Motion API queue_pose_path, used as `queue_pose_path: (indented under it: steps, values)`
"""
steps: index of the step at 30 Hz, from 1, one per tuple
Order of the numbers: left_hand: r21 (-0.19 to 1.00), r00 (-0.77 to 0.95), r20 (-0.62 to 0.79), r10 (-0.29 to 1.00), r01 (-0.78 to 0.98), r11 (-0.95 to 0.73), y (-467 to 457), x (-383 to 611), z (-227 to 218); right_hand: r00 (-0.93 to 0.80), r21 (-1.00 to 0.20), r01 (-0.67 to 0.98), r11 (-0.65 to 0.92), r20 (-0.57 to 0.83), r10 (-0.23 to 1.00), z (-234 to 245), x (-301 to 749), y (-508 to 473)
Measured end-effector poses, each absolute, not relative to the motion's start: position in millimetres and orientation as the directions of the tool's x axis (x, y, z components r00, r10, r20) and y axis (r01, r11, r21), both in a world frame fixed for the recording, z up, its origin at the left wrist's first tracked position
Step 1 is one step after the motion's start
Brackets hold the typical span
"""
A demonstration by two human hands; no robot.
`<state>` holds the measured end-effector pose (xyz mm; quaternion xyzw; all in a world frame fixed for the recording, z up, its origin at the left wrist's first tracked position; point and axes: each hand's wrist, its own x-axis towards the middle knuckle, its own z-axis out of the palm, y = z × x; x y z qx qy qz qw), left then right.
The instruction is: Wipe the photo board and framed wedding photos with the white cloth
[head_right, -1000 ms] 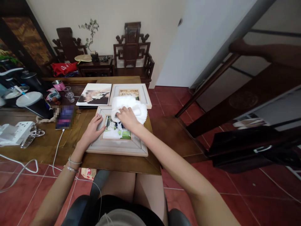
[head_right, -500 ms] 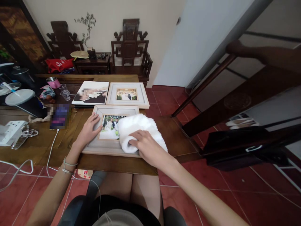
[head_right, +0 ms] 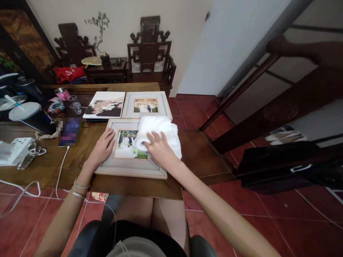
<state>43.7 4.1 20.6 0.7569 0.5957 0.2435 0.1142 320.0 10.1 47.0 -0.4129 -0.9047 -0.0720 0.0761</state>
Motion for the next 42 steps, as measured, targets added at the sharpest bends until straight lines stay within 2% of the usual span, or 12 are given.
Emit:
queue_pose_path:
  steps: [2,7,9,12,17,23,26,29,32,35,38,42]
  values:
    - [0.463,0.159,0.235,0.959,0.849,-0.254,4,45,21,-0.689,0.028,0.718,0.695,0.168,0.705,53,325,-13]
    - [0.452,0.144,0.247,0.958,0.858,-0.245,2,48,22,-0.779,-0.245,0.596,0.765,0.056,0.625,94,330,-70]
    - [0.453,0.144,0.259,0.955,0.855,-0.252,3,48,20,-0.78,-0.299,0.588,0.752,0.038,0.625,106,325,-79]
    - [0.449,0.162,0.268,0.95,0.851,-0.272,5,46,16,-0.734,-0.275,0.641,0.716,0.052,0.677,106,316,-71]
    - [0.454,0.179,0.262,0.948,0.844,-0.285,8,42,13,-0.644,-0.105,0.739,0.665,0.178,0.744,79,302,-15]
    - [0.48,0.176,0.259,0.95,0.829,-0.285,8,41,14,-0.627,0.064,0.779,0.624,0.104,0.772,59,295,25]
    - [0.488,0.173,0.263,0.949,0.825,-0.286,8,42,15,-0.694,0.015,0.719,0.695,0.068,0.717,59,303,3]
    - [0.49,0.165,0.271,0.948,0.824,-0.284,8,43,14,-0.752,-0.125,0.649,0.75,0.042,0.658,69,315,-37]
    - [0.492,0.161,0.276,0.948,0.823,-0.283,7,43,13,-0.78,-0.253,0.592,0.765,0.058,0.623,85,319,-74]
    - [0.486,0.163,0.272,0.949,0.827,-0.281,7,43,14,-0.77,-0.313,0.584,0.749,0.081,0.633,92,314,-90]
    - [0.471,0.179,0.267,0.947,0.833,-0.29,7,42,14,-0.714,-0.306,0.64,0.705,0.102,0.693,83,305,-77]
    - [0.454,0.187,0.272,0.944,0.84,-0.298,8,41,13,-0.642,-0.178,0.732,0.658,0.142,0.753,67,296,-30]
